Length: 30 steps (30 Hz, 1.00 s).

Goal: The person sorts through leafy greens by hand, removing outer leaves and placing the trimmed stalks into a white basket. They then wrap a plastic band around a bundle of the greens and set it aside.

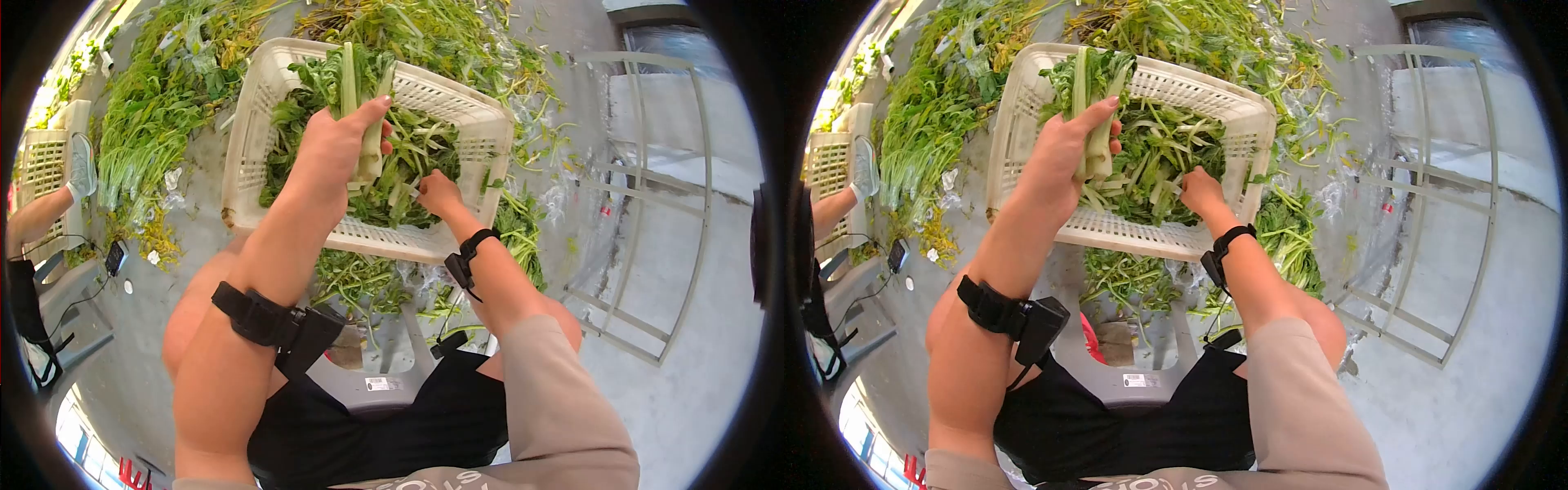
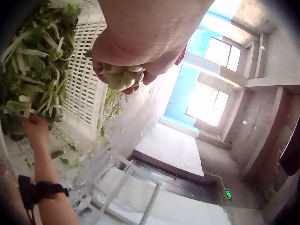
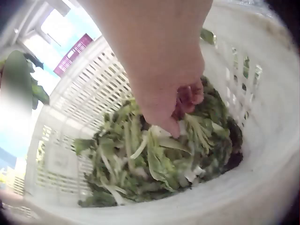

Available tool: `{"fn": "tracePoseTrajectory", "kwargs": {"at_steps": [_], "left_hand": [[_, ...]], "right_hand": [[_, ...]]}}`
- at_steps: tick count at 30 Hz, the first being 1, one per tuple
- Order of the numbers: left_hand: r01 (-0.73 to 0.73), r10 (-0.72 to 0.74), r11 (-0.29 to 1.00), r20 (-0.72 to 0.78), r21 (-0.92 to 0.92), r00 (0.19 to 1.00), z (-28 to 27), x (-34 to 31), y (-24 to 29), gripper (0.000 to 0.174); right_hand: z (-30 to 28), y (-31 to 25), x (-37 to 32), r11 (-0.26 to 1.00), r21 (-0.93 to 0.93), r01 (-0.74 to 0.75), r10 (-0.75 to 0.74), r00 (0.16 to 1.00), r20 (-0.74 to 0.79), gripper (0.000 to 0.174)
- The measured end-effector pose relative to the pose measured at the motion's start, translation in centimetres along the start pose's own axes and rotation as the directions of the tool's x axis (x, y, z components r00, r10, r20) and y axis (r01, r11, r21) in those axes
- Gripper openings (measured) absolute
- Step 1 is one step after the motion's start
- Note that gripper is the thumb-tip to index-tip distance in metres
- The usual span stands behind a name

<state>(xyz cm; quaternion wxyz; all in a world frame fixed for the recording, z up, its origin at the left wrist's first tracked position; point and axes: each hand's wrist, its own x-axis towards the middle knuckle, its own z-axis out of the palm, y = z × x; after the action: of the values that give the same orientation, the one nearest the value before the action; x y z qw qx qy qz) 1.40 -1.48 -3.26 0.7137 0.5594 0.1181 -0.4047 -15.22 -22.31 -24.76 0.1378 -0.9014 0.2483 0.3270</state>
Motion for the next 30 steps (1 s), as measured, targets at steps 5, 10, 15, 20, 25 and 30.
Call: {"fn": "tracePoseTrajectory", "kwargs": {"at_steps": [5, 10, 15, 20, 25, 30], "left_hand": [[0.024, -0.025, 1.000, 0.042, 0.018, 0.999, 0.6, -0.8, 0.3, 0.031], [-0.025, 0.026, 1.000, 0.089, -0.013, 0.996, 1.3, -0.7, -0.9, 0.030], [-0.002, 0.000, 1.000, 0.061, 0.029, 0.998, 1.1, -0.9, -0.9, 0.027], [0.010, -0.014, 0.998, 0.055, 0.070, 0.998, 1.3, -0.4, -1.6, 0.030], [0.038, -0.039, 0.995, 0.016, 0.092, 0.999, 2.2, -0.1, -0.8, 0.032], [0.055, -0.057, 0.995, 0.021, 0.080, 0.998, 2.5, 0.1, -2.5, 0.023]], "right_hand": [[-5.9, 1.2, -3.4, 0.891, 0.391, 0.229, -0.239, 0.971, -0.023, 0.034], [-14.4, -0.6, -11.6, 0.510, 0.854, 0.100, -0.111, 0.993, -0.050, 0.020], [-16.4, -2.0, -15.4, 0.268, 0.959, 0.094, -0.039, 0.995, -0.087, 0.023], [-19.4, -3.2, -18.6, 0.435, 0.896, 0.091, 0.186, 0.964, -0.189, 0.016], [-17.3, -3.5, -16.0, -0.110, 0.989, 0.099, 0.071, 0.993, -0.092, 0.022], [-18.3, -4.2, -14.9, 0.323, 0.919, 0.227, 0.167, 0.942, -0.292, 0.021]]}}
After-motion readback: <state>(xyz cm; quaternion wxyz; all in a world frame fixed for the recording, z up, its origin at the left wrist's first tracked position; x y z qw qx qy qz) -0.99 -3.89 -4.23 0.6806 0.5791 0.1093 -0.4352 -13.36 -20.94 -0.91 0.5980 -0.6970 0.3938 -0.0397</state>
